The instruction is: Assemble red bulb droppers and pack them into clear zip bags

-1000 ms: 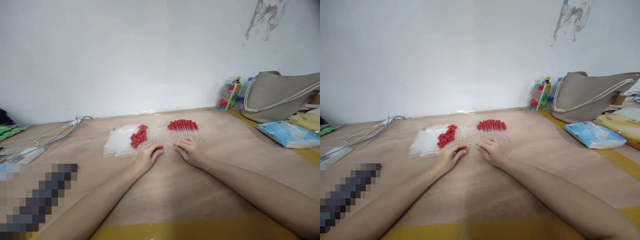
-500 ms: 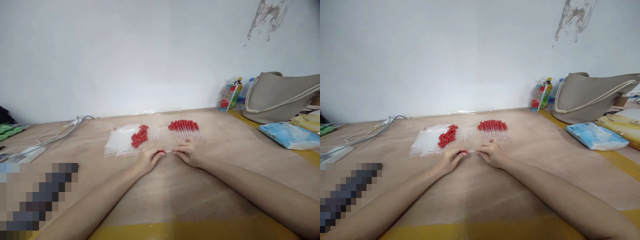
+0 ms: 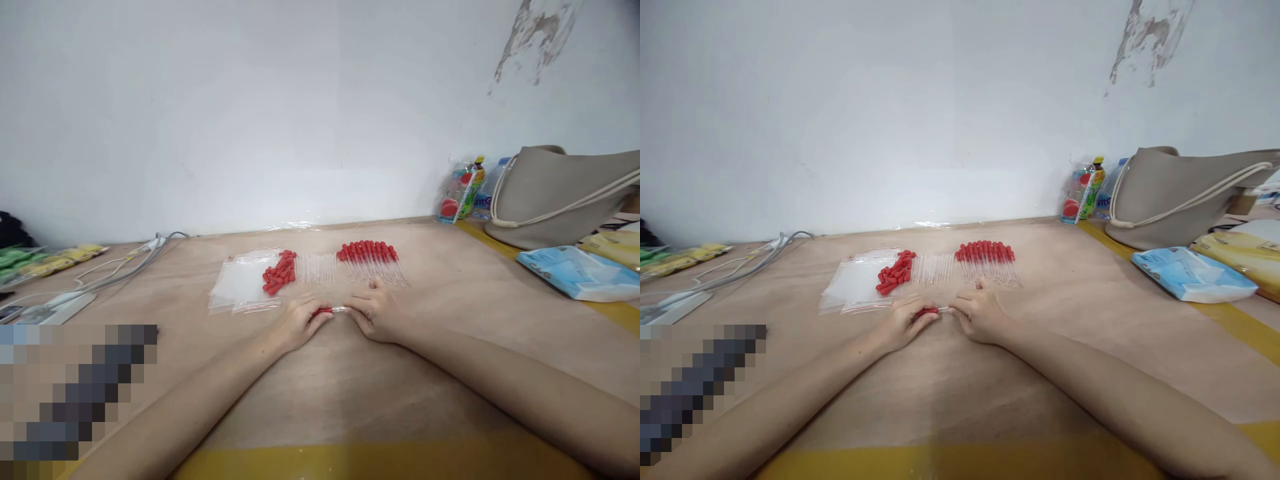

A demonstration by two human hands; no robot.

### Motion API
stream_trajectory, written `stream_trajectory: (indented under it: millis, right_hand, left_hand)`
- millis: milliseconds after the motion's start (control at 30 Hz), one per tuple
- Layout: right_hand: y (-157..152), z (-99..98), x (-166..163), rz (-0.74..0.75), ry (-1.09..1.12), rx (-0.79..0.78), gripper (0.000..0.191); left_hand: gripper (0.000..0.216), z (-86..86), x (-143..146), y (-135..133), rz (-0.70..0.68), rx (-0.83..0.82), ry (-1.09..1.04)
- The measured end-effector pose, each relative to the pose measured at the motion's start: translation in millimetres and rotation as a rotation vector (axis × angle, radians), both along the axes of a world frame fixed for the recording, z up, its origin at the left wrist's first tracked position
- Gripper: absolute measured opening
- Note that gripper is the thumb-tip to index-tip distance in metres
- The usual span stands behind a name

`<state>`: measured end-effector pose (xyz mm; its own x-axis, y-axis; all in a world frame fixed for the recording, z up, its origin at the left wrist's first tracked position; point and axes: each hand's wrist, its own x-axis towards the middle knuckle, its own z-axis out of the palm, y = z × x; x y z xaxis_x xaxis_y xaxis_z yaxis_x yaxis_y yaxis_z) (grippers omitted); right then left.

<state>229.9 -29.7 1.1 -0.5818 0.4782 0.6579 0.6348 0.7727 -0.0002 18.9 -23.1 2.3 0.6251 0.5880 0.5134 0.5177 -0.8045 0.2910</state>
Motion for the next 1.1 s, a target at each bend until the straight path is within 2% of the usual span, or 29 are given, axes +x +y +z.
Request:
stream_trajectory:
  millis: [167,367,500,833,1100]
  right_hand:
    - [3.9,-2.3,-1.6,0.017,-0.013,0.014,0.024]
    - [7.1,-7.6,0.8,0.129,0.111,0.034,0.016]
    - [6.8,-7.4,-1.8,0.182,0.135,-0.008,0.015]
    - [1.7,-4.6,-8.4,0.116,0.086,-0.042,0.027]
    - [0.5,-3.4,-12.8,0.104,0.065,-0.058,0.030]
  left_hand:
    - [0.017,3.1,-1.8,1.2,0.004,0.019,0.016]
    - [0.018,5.8,-3.9,2.8,0.007,0.025,0.007]
    - [0.018,5.4,-2.6,1.8,-0.010,-0.007,-0.006]
    - [0.013,2.5,-0.8,-0.8,-0.101,0.029,-0.011]
    - [0.013,3.0,0.6,-0.9,-0.114,0.080,0.006]
